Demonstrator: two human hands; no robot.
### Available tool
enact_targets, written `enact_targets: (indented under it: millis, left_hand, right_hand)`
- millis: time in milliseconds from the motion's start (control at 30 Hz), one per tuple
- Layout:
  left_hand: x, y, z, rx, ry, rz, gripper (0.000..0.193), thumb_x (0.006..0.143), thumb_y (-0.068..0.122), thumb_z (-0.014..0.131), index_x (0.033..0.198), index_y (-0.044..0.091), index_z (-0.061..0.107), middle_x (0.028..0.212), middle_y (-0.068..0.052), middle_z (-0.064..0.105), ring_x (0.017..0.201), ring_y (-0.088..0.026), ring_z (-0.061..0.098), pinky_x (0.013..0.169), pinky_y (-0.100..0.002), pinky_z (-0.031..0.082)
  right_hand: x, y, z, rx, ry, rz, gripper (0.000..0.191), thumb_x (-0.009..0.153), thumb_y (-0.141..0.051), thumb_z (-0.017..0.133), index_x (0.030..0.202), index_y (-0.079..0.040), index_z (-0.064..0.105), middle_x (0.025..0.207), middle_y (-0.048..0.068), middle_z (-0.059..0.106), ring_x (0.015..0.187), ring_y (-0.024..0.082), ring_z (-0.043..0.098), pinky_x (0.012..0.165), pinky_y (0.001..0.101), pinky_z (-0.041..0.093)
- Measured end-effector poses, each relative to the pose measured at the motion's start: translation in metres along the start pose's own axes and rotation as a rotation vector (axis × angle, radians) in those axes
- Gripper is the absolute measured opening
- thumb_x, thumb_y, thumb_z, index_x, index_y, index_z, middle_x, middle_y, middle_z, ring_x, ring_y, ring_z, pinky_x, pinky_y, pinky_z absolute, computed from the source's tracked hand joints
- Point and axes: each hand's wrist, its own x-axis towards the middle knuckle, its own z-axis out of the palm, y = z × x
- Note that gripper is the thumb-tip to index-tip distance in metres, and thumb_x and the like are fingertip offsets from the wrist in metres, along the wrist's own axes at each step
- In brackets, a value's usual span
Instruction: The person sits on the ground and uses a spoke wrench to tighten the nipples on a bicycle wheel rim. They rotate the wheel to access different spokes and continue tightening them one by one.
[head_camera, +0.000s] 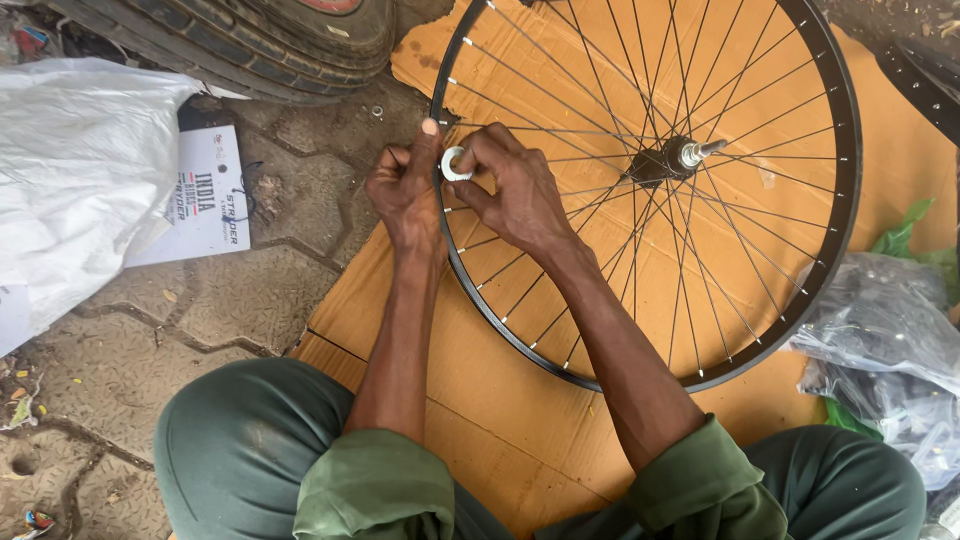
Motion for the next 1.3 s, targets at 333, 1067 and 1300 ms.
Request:
enact_targets:
  millis: [333, 1067, 1300]
  left_hand:
    - [-0.007, 0.010, 0.006, 0.170, -0.097, -0.057, 0.021, 0.092, 0.029, 0.072, 0.107, 0.014, 0.073, 0.089, 0.001, 0.072, 0.077, -0.008, 0.064, 0.066, -0.028, 0.052]
    - [-0.007, 0.004, 0.003, 0.061, 0.062, -0.018, 0.054, 0.088, 0.026, 0.084, 0.057, 0.017, 0.040, 0.064, -0.002, 0.061, 0.056, -0.008, 0.044, 0.052, -0.028, 0.037]
    - [-0.008, 0.005, 0.005, -0.030, 0.069, -0.057, 0.050, 0.085, 0.023, 0.084, 0.058, 0.018, 0.042, 0.062, -0.001, 0.061, 0.063, -0.009, 0.058, 0.059, -0.027, 0.047]
  right_hand:
    - [-0.015, -0.018, -0.021, -0.073, 0.146, -0.125, 0.038, 0.087, -0.005, 0.075, 0.123, -0.003, 0.066, 0.113, 0.018, 0.068, 0.104, 0.037, 0.062, 0.094, 0.0467, 0.050]
    - [-0.004, -0.012, -0.026, -0.108, -0.105, 0.003, 0.035, 0.093, -0.021, 0.073, 0.126, -0.009, 0.070, 0.110, 0.014, 0.076, 0.090, 0.031, 0.074, 0.078, 0.0417, 0.055]
    - [0.004, -0.012, -0.011, -0.042, -0.151, 0.152, 0.037, 0.089, -0.028, 0.077, 0.120, -0.008, 0.072, 0.106, 0.015, 0.076, 0.088, 0.031, 0.074, 0.076, 0.0407, 0.055]
